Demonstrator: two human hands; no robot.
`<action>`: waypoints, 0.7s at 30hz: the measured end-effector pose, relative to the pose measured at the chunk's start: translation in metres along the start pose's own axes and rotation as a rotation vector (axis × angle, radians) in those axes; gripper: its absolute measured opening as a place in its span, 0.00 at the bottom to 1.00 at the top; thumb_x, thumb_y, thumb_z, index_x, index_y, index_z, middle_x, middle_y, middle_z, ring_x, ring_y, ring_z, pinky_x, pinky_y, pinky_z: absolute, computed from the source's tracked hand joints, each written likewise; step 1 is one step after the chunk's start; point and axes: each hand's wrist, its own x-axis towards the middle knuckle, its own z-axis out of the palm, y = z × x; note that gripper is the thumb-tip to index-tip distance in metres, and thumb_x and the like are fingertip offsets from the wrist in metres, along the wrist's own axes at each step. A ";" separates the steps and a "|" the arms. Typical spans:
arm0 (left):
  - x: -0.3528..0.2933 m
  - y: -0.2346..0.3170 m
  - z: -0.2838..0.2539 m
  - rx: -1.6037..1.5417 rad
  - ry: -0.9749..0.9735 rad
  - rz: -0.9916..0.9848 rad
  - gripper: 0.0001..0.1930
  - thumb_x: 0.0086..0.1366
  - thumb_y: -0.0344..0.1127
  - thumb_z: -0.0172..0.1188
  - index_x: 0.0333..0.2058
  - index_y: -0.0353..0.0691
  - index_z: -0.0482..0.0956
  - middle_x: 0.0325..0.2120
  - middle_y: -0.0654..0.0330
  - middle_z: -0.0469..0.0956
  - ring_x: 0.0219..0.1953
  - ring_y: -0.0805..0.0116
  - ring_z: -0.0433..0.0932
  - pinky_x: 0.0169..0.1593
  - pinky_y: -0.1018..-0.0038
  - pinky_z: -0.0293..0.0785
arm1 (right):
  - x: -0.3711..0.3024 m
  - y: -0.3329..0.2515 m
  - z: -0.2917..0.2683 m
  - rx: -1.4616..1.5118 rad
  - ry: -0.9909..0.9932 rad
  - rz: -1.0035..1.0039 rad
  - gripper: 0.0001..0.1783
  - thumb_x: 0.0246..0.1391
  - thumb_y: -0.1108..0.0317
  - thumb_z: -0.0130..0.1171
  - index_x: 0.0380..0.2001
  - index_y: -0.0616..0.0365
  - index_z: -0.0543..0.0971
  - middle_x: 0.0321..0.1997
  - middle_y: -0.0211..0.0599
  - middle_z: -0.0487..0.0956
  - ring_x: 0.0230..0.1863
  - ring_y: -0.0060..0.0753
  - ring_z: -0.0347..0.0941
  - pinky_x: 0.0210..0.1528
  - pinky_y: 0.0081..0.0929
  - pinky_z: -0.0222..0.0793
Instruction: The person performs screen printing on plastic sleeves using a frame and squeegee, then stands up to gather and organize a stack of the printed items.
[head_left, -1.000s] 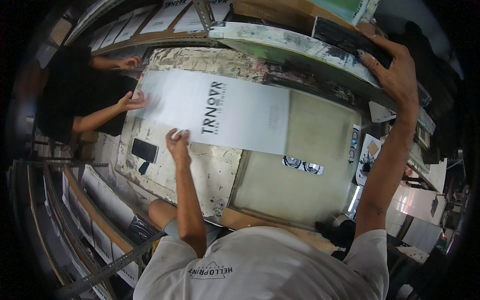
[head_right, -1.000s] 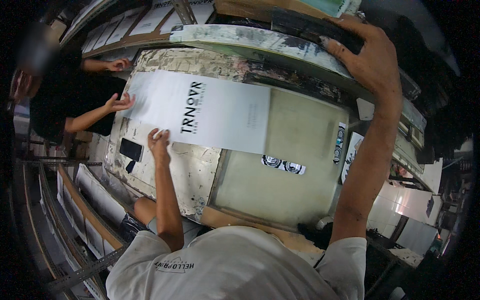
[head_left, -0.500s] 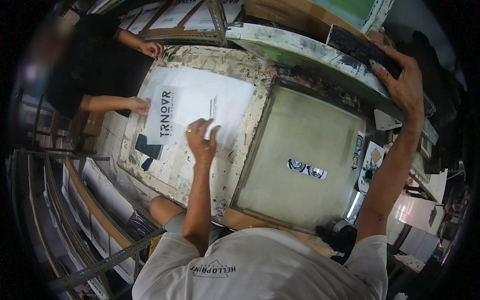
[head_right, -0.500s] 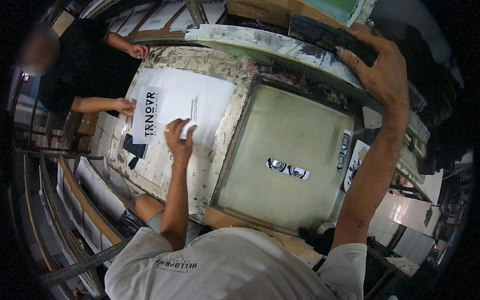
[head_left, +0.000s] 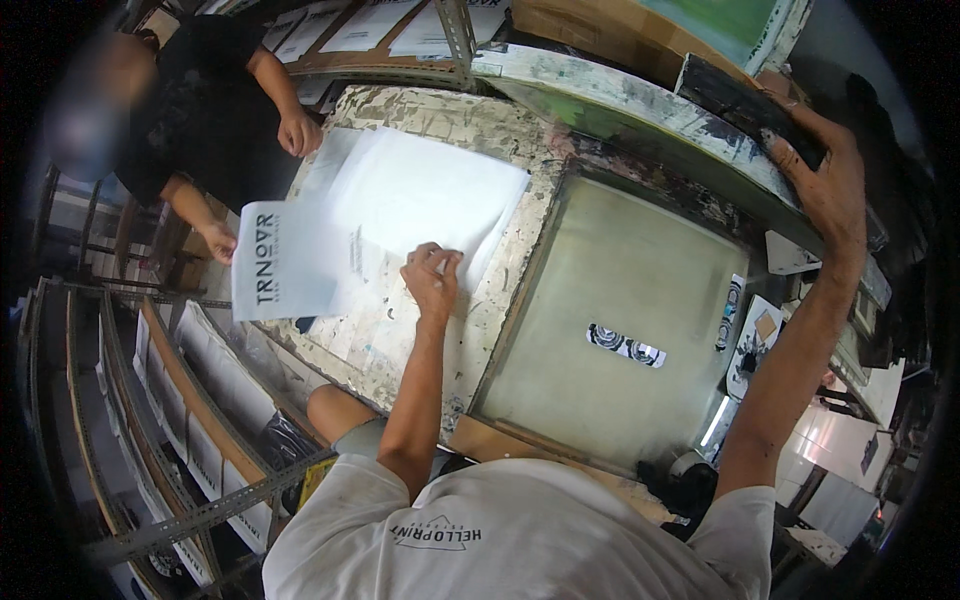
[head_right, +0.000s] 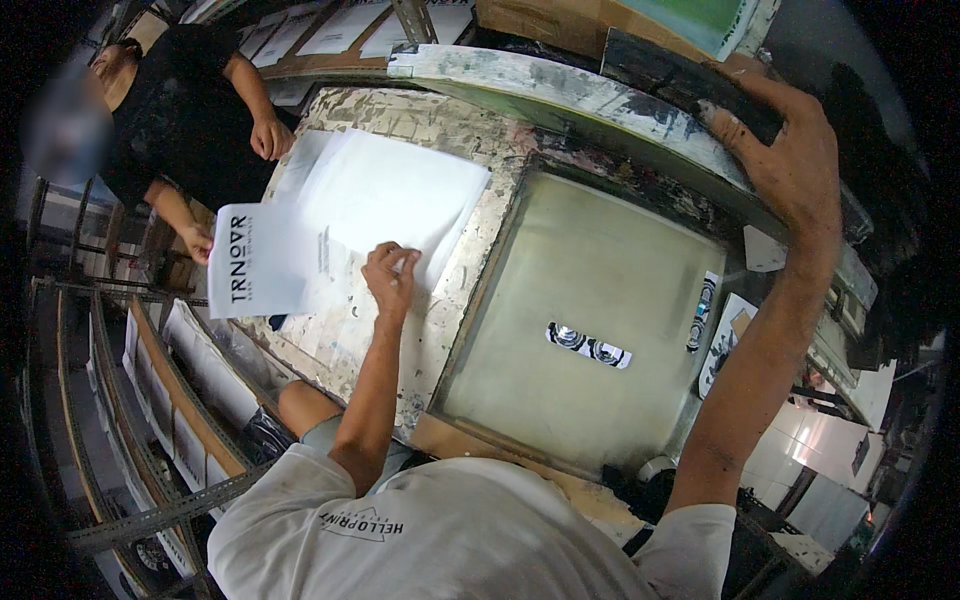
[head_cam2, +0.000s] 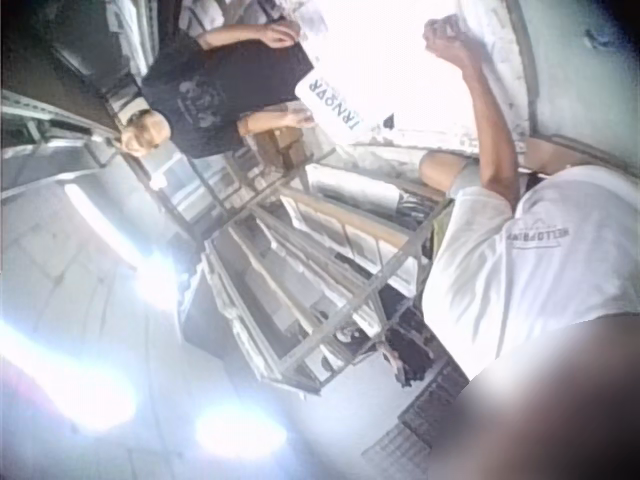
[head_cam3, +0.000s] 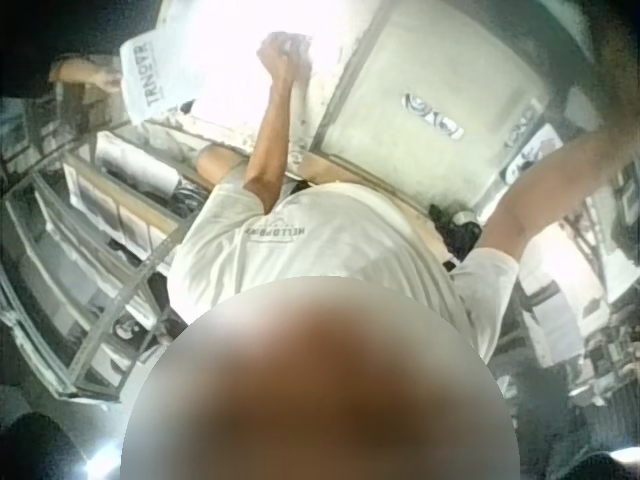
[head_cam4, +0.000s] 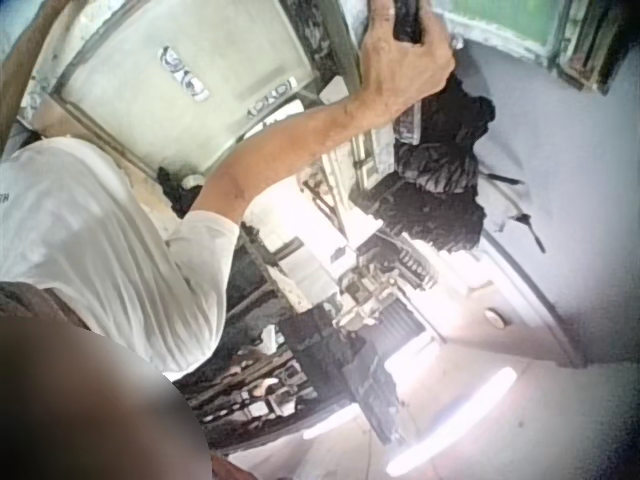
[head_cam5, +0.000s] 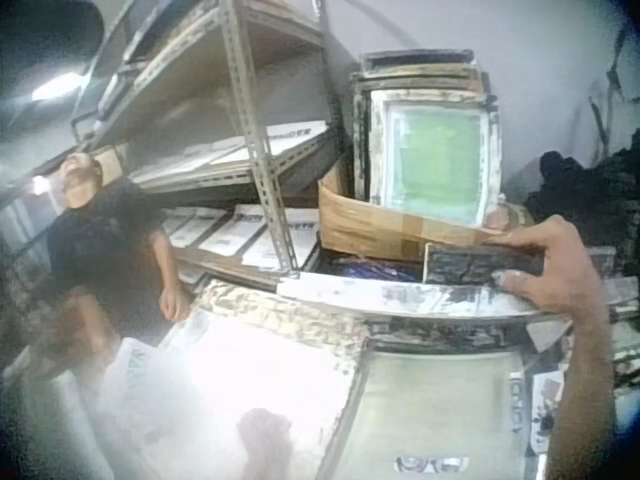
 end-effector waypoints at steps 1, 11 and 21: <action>0.009 0.002 -0.002 -0.067 0.034 -0.042 0.04 0.53 0.35 0.73 0.28 0.48 0.88 0.33 0.63 0.81 0.40 0.60 0.77 0.44 0.62 0.66 | 0.000 0.001 0.001 0.018 0.015 0.002 0.32 0.44 0.48 0.75 0.52 0.49 0.84 0.57 0.50 0.80 0.60 0.48 0.74 0.63 0.43 0.68; 0.005 0.095 -0.025 -0.034 -0.429 0.355 0.21 0.63 0.54 0.65 0.50 0.51 0.85 0.62 0.61 0.73 0.71 0.55 0.60 0.69 0.46 0.47 | 0.002 -0.003 0.000 0.044 0.019 0.000 0.30 0.48 0.48 0.73 0.53 0.49 0.84 0.56 0.51 0.80 0.60 0.49 0.75 0.63 0.42 0.67; -0.050 0.148 0.094 -0.038 -0.775 0.588 0.27 0.67 0.50 0.58 0.64 0.61 0.72 0.73 0.62 0.57 0.75 0.45 0.48 0.72 0.35 0.40 | 0.014 -0.050 -0.033 0.149 -0.256 0.081 0.23 0.49 0.51 0.71 0.46 0.52 0.87 0.50 0.48 0.84 0.52 0.41 0.78 0.58 0.38 0.70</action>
